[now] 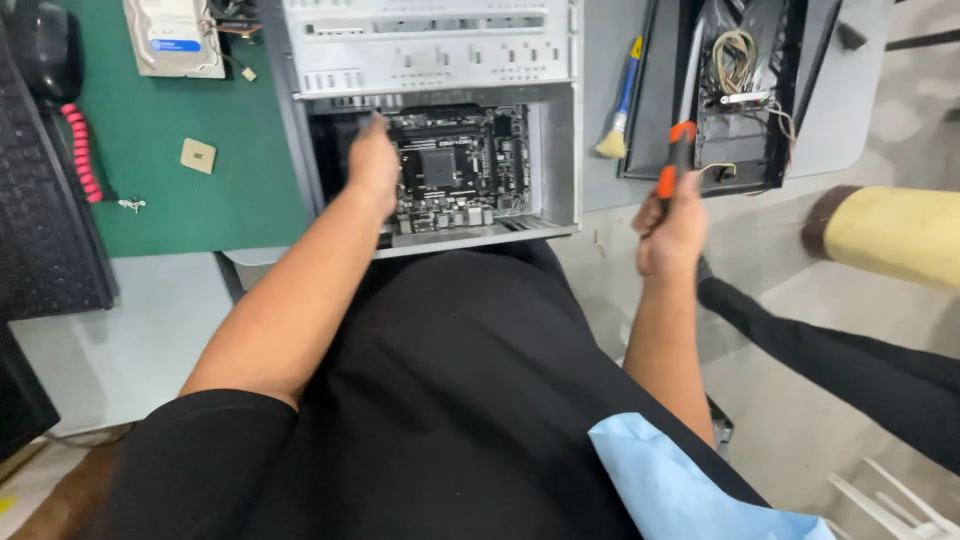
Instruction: A person is seen installing a motherboard into a computer chassis, using a screwdriver to fasten it, and then fitting the side panel onto the case.
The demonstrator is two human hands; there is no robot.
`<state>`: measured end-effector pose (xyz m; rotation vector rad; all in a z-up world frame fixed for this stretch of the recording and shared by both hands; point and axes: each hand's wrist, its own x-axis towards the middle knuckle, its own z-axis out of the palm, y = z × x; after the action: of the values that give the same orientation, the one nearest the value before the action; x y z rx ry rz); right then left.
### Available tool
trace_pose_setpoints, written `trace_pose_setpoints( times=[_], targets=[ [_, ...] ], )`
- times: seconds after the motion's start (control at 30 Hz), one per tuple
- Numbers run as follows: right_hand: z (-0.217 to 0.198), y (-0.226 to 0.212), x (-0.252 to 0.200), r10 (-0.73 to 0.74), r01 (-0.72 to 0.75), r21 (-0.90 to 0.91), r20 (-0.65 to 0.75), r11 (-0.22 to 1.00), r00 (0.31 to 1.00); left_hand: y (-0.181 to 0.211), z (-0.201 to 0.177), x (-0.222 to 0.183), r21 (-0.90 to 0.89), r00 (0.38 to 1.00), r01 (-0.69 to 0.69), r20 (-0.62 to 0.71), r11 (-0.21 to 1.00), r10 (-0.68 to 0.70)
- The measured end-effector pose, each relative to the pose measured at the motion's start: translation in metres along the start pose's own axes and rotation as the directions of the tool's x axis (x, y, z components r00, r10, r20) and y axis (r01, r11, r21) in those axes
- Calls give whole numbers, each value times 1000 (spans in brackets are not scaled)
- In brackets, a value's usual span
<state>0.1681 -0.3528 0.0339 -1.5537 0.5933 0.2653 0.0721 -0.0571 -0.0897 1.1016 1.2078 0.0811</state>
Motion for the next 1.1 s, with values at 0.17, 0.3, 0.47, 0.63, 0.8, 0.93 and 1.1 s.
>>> trace_pose_setpoints(
  times=[0.17,0.3,0.47,0.63,0.8,0.93,1.1],
  targets=[
    [-13,39,8,51,-45,-60,110,997,993,13,-21,0,64,999,40,22,997,-41],
    [-2,36,9,148,-122,-121,236,985,960,25,-32,-2,48,974,197,106,979,-201],
    [6,61,39,176,-127,-173,305,977,936,6,-45,22,25,963,233,137,972,-234],
    [17,114,92,134,-51,-314,249,948,959,5,-48,24,77,958,214,178,974,-224],
    [25,111,108,132,296,-862,378,412,916,26,-33,-13,369,996,-61,89,927,31],
    [29,75,97,180,344,-908,390,240,903,72,-22,-97,748,971,-235,157,621,179],
    [34,39,74,213,478,-823,549,305,809,42,-38,-123,935,932,-243,151,260,328]
  ],
)
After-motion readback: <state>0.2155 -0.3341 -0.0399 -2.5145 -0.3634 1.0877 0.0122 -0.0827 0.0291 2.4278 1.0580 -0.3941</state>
